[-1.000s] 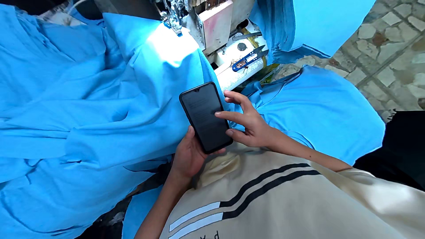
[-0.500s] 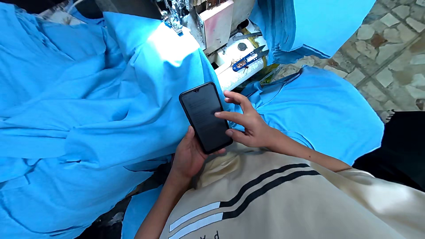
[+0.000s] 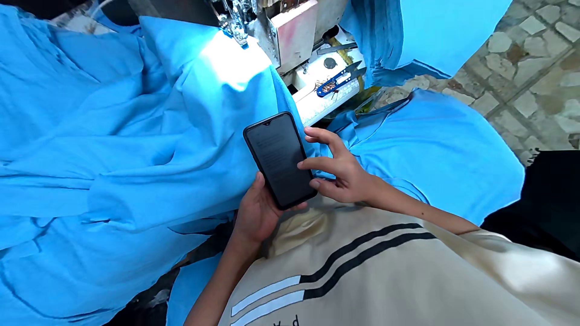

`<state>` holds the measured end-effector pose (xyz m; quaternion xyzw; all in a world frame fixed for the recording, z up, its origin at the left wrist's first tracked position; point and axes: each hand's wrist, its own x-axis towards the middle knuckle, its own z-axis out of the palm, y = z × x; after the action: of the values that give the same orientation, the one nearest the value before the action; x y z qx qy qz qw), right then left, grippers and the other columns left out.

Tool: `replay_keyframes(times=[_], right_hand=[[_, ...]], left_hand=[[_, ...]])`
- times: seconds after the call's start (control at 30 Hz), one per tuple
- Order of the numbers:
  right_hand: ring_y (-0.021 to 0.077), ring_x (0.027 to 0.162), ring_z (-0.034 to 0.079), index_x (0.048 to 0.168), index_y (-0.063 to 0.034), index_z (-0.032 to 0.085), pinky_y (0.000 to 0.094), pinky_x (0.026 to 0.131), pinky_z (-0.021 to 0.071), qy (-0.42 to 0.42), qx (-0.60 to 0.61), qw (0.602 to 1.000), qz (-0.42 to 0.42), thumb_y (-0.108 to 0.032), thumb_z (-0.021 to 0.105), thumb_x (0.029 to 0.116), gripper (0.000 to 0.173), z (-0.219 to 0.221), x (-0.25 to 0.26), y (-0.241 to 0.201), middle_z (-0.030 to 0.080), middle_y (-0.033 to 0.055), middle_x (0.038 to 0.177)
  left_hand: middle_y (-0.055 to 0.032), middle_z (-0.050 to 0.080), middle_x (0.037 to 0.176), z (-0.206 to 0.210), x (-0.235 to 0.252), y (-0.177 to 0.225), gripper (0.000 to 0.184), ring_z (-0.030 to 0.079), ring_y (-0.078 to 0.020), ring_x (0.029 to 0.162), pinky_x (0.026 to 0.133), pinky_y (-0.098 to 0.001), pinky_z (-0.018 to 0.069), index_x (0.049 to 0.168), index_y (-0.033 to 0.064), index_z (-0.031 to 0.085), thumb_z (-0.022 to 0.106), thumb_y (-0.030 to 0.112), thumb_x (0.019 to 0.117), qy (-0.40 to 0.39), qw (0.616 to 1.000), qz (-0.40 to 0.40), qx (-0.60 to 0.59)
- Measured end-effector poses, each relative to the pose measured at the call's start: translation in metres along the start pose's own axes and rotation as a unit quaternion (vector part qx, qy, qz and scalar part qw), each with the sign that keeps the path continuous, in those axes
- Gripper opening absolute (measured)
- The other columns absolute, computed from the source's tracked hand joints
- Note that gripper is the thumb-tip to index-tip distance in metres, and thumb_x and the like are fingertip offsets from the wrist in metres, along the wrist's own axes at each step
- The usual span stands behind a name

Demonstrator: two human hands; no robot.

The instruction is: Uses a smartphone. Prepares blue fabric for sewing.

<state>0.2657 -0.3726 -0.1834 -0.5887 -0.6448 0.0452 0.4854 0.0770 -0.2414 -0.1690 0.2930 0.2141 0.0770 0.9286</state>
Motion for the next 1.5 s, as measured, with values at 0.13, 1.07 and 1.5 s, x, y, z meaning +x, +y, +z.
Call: replay_keyframes(times=[0.13,1.07,1.5], right_hand=[[0.0309,0.139,0.044,0.110,-0.0103,0.071,0.0421,0.113,0.0393,0.000,0.000,1.000,0.003,-0.034,0.053,0.0999,0.031,0.0000,-0.0002,0.0008,0.046,0.0269,0.145],[0.0348,0.135,0.047,0.123,-0.0149,0.071,0.0474,0.109,0.0413,-0.005,-0.012,1.000,0.024,-0.036,0.054,0.0984,0.037,0.0009,0.0020,0.0012,0.045,0.0288,0.146],[0.0354,0.139,0.044,0.100,-0.0117,0.077,0.0464,0.113,0.0385,-0.022,-0.002,1.000,0.017,-0.031,0.054,0.0977,0.030,-0.0009,0.0023,-0.0024,0.047,0.0299,0.144]], left_hand=[[-0.0108,0.070,0.125,-0.0005,0.0003,-0.0002,0.043,0.071,-0.0305,0.111,0.088,-0.0510,0.0616,0.132,0.0201,0.061,0.041,0.049,0.1067,-0.004,1.000,0.000,-0.001],[-0.0105,0.070,0.125,0.0018,0.0003,0.0016,0.044,0.071,-0.0307,0.112,0.089,-0.0514,0.0613,0.132,0.0207,0.061,0.039,0.049,0.1075,0.001,1.000,-0.003,-0.002],[-0.0113,0.070,0.126,-0.0001,0.0004,0.0010,0.044,0.071,-0.0310,0.112,0.089,-0.0518,0.0612,0.132,0.0201,0.061,0.043,0.050,0.1059,-0.002,1.000,0.001,-0.006]])
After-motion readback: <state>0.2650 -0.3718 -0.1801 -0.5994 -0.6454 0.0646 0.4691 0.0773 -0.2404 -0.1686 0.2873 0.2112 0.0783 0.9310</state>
